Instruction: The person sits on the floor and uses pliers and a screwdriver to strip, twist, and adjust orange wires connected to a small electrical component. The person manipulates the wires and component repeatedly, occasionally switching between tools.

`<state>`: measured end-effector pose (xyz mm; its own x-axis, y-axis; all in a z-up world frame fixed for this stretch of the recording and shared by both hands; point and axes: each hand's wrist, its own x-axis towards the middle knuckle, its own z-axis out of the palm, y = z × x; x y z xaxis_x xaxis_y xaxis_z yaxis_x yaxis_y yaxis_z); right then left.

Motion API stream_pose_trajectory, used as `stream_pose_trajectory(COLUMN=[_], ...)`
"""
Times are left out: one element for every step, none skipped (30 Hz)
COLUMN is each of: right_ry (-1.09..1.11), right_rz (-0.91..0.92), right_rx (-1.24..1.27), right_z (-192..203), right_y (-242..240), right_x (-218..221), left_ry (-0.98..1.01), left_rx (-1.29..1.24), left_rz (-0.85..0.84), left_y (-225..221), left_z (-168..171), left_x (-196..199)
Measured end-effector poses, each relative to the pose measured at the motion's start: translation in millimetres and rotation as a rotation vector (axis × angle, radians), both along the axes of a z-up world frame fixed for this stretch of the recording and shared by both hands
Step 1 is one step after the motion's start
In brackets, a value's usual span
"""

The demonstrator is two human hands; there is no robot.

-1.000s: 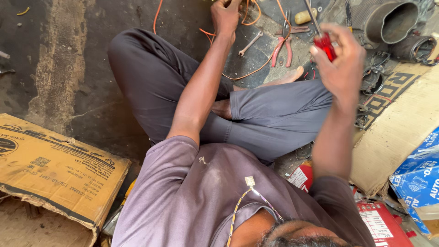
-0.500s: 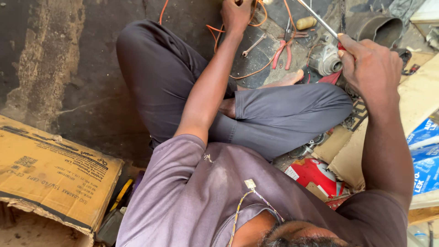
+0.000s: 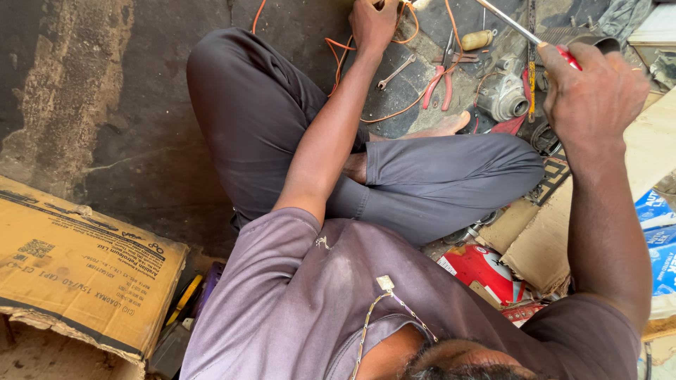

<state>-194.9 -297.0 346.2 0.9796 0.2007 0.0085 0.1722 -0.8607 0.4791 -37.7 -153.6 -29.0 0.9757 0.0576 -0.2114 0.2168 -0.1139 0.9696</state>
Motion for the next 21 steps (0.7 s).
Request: stream_pose_trajectory(right_ry=[-0.006, -0.013, -0.012, -0.015, -0.018, -0.024, -0.029, -0.034, -0.038, -0.041, -0.042, -0.043, -0.038, -0.034, -0.029, -0.020, -0.012, -0.005, 0.006, 0.014, 0.021], right_rz=[0.016, 0.032, 0.043, 0.053, 0.060, 0.066, 0.072, 0.077, 0.083, 0.086, 0.092, 0.094, 0.097, 0.092, 0.089, 0.083, 0.074, 0.069, 0.065, 0.062, 0.057], right_rx=[-0.011, -0.023, -0.040, -0.050, -0.061, -0.064, -0.065, -0.066, -0.064, -0.068, -0.073, -0.073, -0.073, -0.066, -0.064, -0.062, -0.061, -0.060, -0.061, -0.061, -0.058], right_z=[-0.4, -1.1, -1.7, -3.4, -4.8, -7.1, -8.4, -10.0, -10.8, -11.7, -12.1, -11.8, -12.6, -13.3, -13.6, -13.9, -14.3, -14.3, -14.5, -14.7, -14.9], right_y=[-1.9, -4.0, -6.2, -8.2, -10.3, -12.4, -14.4, -16.3, -18.3, -19.6, -21.3, -23.9, -25.2, -26.8, -28.6, -30.2, -31.9, -33.9, -35.6, -37.0, -38.2], right_x=[0.3, 0.9, 1.4, 2.2, 1.7, 1.8, 0.8, 0.2, -0.7, -2.1, -2.7, -2.7, -4.1, -5.3, -6.8, -8.4, -9.6, -10.7, -10.7, -10.7, -11.2], left_ry=[0.000, 0.011, 0.022, 0.033, 0.021, 0.009, -0.002, 0.004, 0.011, 0.019, 0.031, 0.044, 0.059, 0.055, 0.051, 0.048, 0.065, 0.081, 0.097, 0.090, 0.084], left_rx=[-0.010, 0.004, 0.017, 0.031, 0.024, 0.017, 0.011, 0.006, 0.003, 0.000, 0.013, 0.027, 0.041, 0.047, 0.051, 0.055, 0.064, 0.074, 0.084, 0.083, 0.081], left_rz=[-0.008, -0.012, -0.017, -0.022, -0.027, -0.032, -0.038, -0.041, -0.044, -0.046, -0.051, -0.056, -0.064, -0.045, -0.030, -0.015, -0.020, -0.025, -0.029, -0.030, -0.030], left_y=[0.4, 0.4, 1.1, 1.7, 2.4, 3.8, 5.1, 5.8, 6.9, 7.7, 7.9, 7.8, 8.0, 8.3, 7.8, 7.6, 7.0, 7.1, 7.5, 7.8, 8.3], left_z=[0.4, 1.4, 2.4, 3.8, 5.3, 6.7, 8.1, 9.6, 10.8, 11.9, 12.9, 13.5, 13.5, 13.0, 12.5, 11.9, 11.5, 11.0, 10.8, 10.8, 10.8], left_x=[0.4, 1.1, 1.8, 2.3, 2.0, 1.5, 1.1, 0.8, 0.6, 0.7, 1.1, 1.6, 1.1, 1.4, 1.7, 1.4, 1.3, 1.2, 1.6, 2.0, 2.4])
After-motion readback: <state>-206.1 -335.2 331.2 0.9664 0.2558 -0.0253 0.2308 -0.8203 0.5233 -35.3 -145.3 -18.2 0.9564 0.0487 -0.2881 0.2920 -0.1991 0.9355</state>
